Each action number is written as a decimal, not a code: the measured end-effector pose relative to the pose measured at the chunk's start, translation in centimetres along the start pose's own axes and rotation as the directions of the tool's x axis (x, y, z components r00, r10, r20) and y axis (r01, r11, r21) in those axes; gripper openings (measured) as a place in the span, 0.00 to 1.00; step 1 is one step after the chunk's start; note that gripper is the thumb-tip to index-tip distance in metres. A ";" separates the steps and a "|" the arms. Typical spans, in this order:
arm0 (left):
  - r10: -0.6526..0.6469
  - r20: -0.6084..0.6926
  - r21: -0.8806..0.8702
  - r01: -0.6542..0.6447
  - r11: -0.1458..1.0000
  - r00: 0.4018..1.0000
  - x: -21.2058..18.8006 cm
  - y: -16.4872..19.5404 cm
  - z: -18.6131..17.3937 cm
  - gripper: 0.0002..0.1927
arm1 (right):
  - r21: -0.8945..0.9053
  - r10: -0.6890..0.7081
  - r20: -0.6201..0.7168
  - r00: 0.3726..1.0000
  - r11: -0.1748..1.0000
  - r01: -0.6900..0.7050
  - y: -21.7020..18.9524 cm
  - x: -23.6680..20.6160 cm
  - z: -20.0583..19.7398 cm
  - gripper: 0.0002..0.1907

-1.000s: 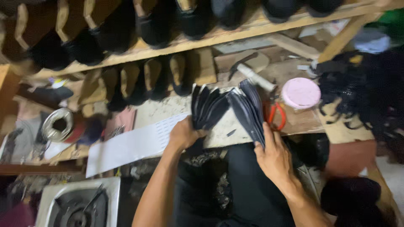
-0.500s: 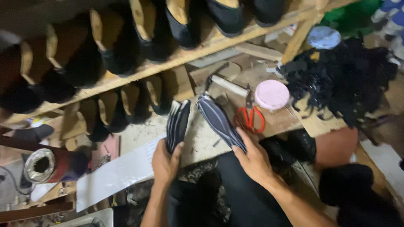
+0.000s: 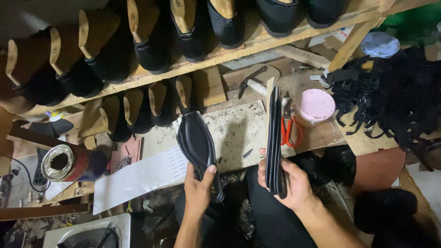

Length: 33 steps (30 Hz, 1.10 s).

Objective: The person sits on the floor of a shoe workshop and sorts stacks of beige insoles and black sandal soles, pairing and aligning them by type and color. They fan through the stacks, match pieces together, and place the sorted piles on the workbench and shelf.

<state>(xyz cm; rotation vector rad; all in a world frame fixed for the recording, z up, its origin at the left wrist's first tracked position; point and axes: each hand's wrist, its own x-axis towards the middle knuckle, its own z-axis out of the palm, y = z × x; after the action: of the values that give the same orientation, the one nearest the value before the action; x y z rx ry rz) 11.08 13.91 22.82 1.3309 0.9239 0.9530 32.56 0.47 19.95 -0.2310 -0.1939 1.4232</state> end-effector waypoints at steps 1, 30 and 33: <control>-0.005 0.016 -0.023 0.005 1.000 1.000 -0.1 -0.1 0.1 0.28 | -0.022 -0.005 -0.015 1.000 1.000 0.005 0.1 0.0 0.2 0.29; -0.251 0.097 -0.109 0.261 0.959 0.963 1.1 -8.2 1.6 0.43 | -0.876 0.229 -0.161 0.960 0.415 -0.246 2.7 4.2 -0.1 0.25; -0.094 0.235 -0.001 0.097 0.995 0.967 -0.6 -5.5 1.4 0.48 | -0.964 0.121 -0.255 0.959 0.048 -0.262 3.8 3.8 0.4 0.27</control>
<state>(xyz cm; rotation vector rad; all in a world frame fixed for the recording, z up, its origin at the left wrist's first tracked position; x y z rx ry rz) 12.30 12.76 17.39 1.3435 0.7911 0.7082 29.31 4.71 19.27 -1.5977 -1.1492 1.2814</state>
